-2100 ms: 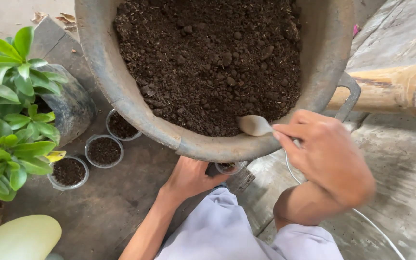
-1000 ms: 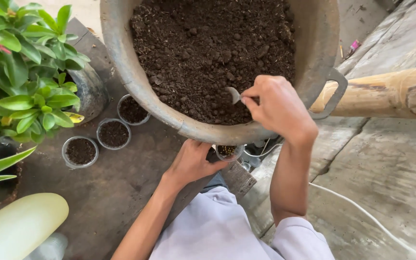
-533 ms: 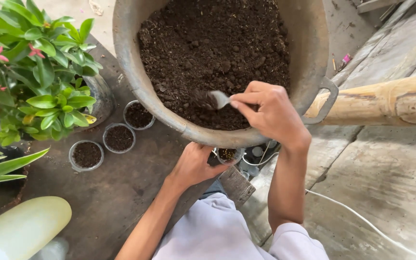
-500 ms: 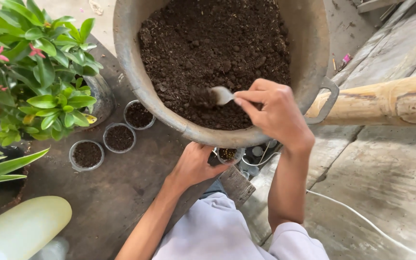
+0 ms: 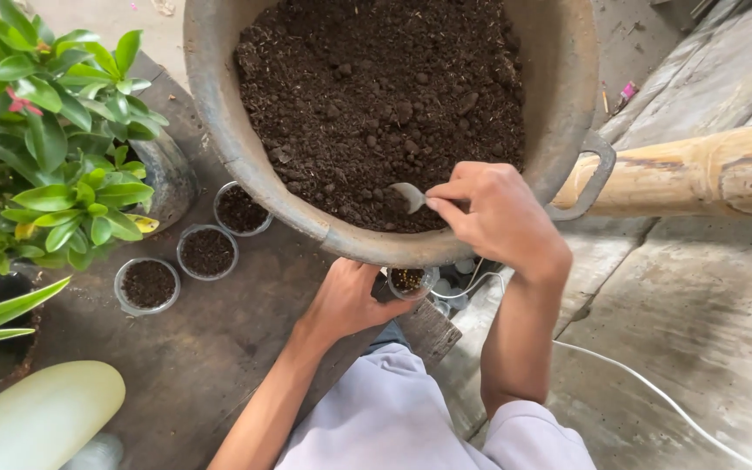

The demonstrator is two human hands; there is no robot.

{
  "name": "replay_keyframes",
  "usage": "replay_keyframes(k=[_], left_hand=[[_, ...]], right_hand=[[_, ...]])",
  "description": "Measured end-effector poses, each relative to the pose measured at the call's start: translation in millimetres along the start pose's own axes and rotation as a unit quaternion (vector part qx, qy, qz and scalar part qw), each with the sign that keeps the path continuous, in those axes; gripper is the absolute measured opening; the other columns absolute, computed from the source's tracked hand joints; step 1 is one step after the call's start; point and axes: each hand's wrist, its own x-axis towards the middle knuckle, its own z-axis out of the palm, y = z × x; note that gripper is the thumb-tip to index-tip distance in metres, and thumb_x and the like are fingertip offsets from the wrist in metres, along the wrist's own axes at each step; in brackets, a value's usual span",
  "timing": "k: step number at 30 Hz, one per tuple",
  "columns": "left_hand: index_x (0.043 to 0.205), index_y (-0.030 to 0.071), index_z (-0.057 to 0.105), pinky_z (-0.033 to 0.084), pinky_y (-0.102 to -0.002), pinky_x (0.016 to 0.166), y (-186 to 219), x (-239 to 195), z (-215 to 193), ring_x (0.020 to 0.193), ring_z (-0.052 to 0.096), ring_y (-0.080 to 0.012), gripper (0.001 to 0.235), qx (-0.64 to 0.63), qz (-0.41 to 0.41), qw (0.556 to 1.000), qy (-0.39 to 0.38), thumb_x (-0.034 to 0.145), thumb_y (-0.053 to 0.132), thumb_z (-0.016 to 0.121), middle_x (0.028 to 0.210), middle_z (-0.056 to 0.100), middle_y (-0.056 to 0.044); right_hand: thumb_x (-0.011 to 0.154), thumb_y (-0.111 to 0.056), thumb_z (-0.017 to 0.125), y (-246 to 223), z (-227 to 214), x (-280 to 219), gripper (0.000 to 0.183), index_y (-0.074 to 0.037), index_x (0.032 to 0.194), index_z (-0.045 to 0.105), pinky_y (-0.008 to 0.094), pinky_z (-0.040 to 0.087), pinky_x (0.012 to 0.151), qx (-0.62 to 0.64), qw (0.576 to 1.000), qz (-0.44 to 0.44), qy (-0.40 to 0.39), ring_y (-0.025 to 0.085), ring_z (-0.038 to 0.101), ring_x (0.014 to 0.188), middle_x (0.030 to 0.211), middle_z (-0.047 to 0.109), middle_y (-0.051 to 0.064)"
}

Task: The person sprays water from a bottle onto seeds placed in small plastic cups. They then use a spoon to scoop soil from a large metal pot and fill the cups, covering the seeds.

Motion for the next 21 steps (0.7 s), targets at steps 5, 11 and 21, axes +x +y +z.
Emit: replay_keyframes(k=[5, 11, 21], left_hand=[[0.135, 0.008, 0.062, 0.057, -0.05, 0.093, 9.3, 2.2, -12.2, 0.108, 0.067, -0.0365, 0.066, 0.013, -0.028, 0.997, -0.073, 0.079, 0.036, 0.086, 0.116, 0.066, -0.012], [0.127, 0.013, 0.065, 0.046, -0.048, 0.098, 75.6, 33.0, -77.7, 0.111, 0.065, -0.0337, 0.06, 0.049, -0.004, 0.971, -0.233, 0.074, 0.034, 0.084, 0.117, 0.069, -0.01], [0.115, 0.009, 0.065, 0.049, -0.041, 0.087, 107.3, 101.2, -182.0, 0.101, 0.068, -0.026, 0.043, 0.111, -0.137, 0.962, -0.209, 0.078, 0.025, 0.078, 0.11, 0.073, -0.008]], right_hand=[[0.089, -0.011, 0.073, -6.1, -17.4, -13.1, 0.014, -0.012, 0.098, 0.083, 0.032, 0.053, 0.064, 0.023, 0.999, 0.02, 0.028, 0.019, 0.065, 0.068, 0.078, 0.072, 0.008], [0.09, -0.018, 0.073, 3.9, 3.7, -1.5, 0.016, -0.013, 0.099, 0.084, 0.039, 0.05, 0.066, -0.028, 1.0, -0.005, 0.002, 0.024, 0.067, 0.068, 0.08, 0.072, 0.007], [0.089, -0.018, 0.076, -17.1, -24.7, 13.5, 0.011, -0.015, 0.095, 0.085, 0.032, 0.046, 0.065, -0.009, 0.998, 0.03, 0.051, 0.013, 0.067, 0.067, 0.08, 0.077, -0.002]])
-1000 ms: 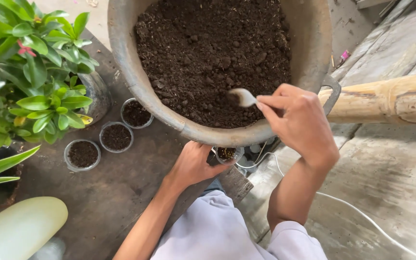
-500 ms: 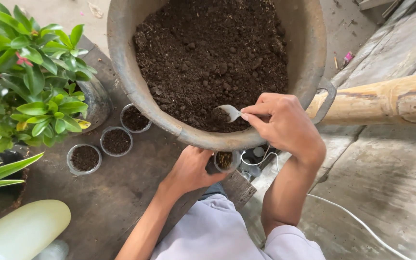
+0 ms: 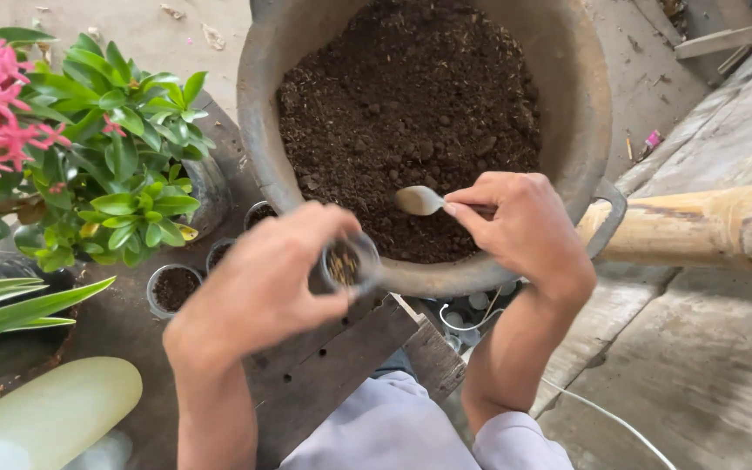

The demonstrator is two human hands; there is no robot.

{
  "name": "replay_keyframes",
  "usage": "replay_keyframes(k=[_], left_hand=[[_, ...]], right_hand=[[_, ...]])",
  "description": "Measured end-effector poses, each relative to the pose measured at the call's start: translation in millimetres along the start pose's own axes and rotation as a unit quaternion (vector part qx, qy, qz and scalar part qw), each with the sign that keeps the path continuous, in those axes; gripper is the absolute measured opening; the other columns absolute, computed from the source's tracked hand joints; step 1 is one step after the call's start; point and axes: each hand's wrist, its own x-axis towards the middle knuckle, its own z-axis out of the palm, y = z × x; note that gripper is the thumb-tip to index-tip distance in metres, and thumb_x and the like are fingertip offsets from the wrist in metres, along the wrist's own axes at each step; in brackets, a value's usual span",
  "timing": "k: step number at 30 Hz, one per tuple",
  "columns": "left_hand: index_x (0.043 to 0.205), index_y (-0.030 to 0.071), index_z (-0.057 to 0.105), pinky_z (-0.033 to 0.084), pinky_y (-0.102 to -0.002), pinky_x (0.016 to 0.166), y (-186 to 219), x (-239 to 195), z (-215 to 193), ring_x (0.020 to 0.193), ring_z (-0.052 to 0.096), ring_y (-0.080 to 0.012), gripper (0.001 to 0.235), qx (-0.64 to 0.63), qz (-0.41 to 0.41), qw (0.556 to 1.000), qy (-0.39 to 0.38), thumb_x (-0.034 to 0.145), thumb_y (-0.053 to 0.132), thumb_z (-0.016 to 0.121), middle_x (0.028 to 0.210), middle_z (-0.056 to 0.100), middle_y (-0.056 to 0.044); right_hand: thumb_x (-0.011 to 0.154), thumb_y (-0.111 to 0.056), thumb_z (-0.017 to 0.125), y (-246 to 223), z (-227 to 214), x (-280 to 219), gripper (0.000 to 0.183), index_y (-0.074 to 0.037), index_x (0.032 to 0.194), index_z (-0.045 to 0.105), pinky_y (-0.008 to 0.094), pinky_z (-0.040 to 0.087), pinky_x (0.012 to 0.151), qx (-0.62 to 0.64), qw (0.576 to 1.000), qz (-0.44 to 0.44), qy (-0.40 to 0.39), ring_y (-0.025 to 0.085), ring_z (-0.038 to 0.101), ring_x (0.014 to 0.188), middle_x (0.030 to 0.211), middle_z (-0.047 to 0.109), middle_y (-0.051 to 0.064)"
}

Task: The person sprays water from a bottle onto seeds placed in small plastic cups. They then use a spoon to scoop soil from a large metal pot and fill the cups, covering the seeds.

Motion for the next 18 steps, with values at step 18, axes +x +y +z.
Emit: replay_keyframes(k=[18], left_hand=[[0.131, 0.004, 0.059, 0.045, -0.045, 0.099, -64.1, 76.0, 13.6, 0.109, 0.056, -0.0332, 0.055, 0.028, 0.136, 0.978, 0.158, 0.079, 0.006, 0.077, 0.125, 0.057, -0.016]], right_hand=[[0.093, -0.025, 0.071, 17.3, 4.2, -26.8, 0.016, -0.018, 0.095, 0.085, 0.042, 0.05, 0.066, -0.127, 0.985, 0.092, -0.072, 0.023, 0.068, 0.066, 0.081, 0.077, -0.003]])
